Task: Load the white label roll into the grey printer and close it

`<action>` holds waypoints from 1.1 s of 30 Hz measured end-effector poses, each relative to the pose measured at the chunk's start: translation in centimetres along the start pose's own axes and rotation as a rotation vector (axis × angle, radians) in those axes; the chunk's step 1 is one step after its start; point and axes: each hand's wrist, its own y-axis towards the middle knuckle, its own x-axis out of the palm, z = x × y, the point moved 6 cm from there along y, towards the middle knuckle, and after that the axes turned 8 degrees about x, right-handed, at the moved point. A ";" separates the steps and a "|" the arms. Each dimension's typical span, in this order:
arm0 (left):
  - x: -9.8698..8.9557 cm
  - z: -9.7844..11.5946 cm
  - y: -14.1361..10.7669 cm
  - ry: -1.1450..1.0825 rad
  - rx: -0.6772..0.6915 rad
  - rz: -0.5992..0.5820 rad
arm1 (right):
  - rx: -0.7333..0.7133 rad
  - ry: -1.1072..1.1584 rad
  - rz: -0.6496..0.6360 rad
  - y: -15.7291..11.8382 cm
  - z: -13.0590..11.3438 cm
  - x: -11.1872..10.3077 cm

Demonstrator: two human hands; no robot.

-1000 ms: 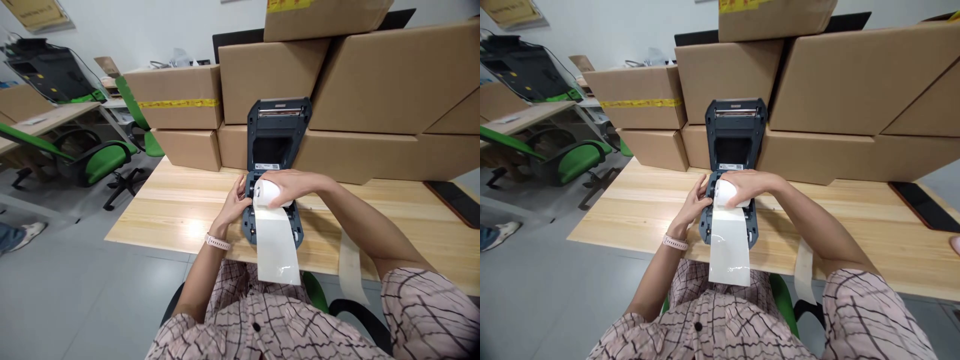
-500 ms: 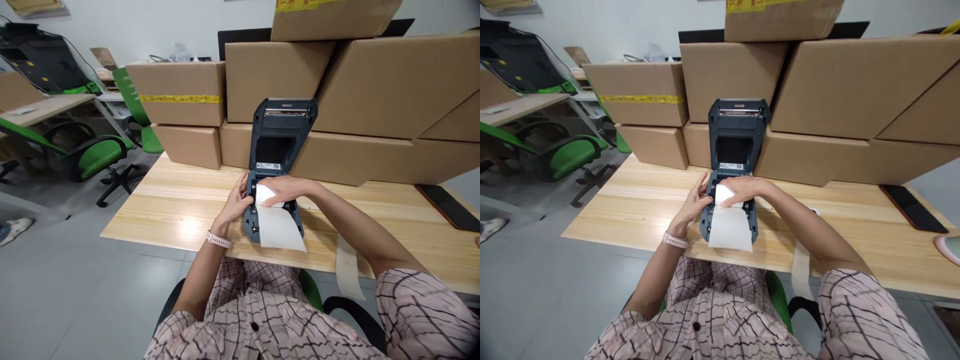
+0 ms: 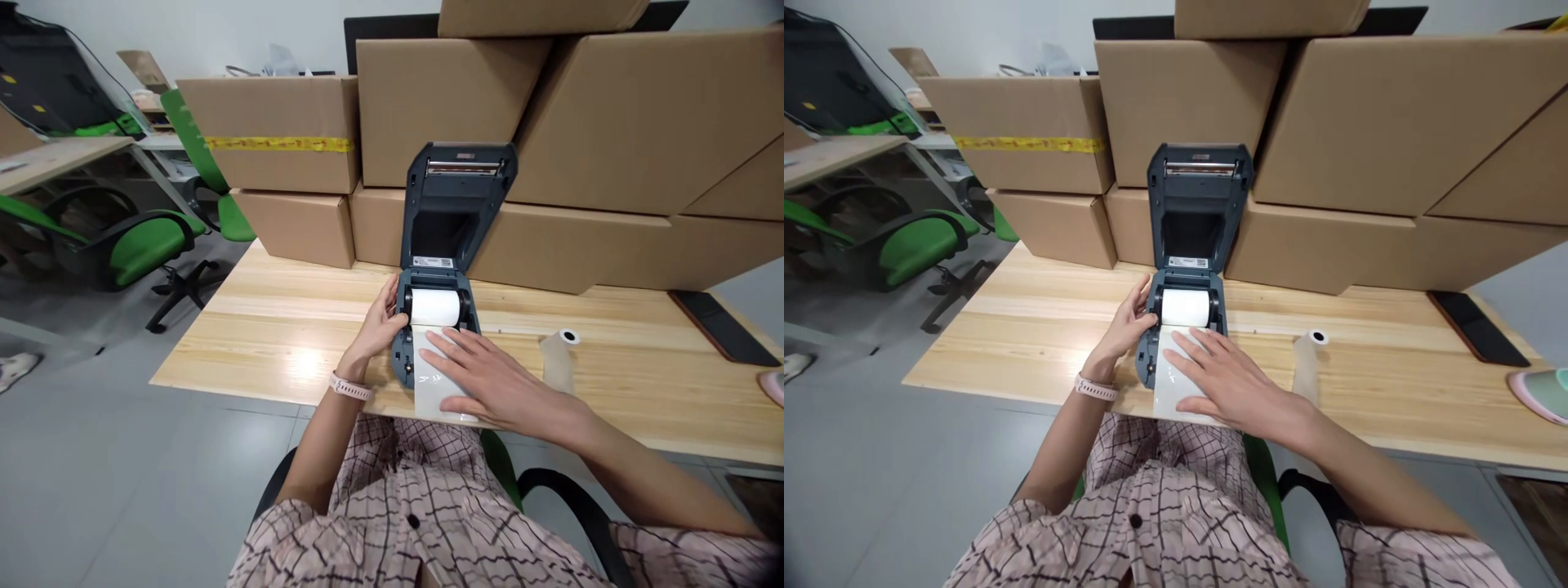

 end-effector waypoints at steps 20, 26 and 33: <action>0.1 0.8 -0.1 0.061 -0.019 0.033 | -0.015 -0.095 0.101 -1.5 -2.5 1.1; 0.2 1.0 -0.1 0.061 -0.030 0.051 | 0.006 -0.051 0.071 -1.2 -3.1 0.4; 0.2 1.0 -0.2 0.095 -0.036 0.039 | 0.051 -0.030 0.057 -1.1 -3.5 0.6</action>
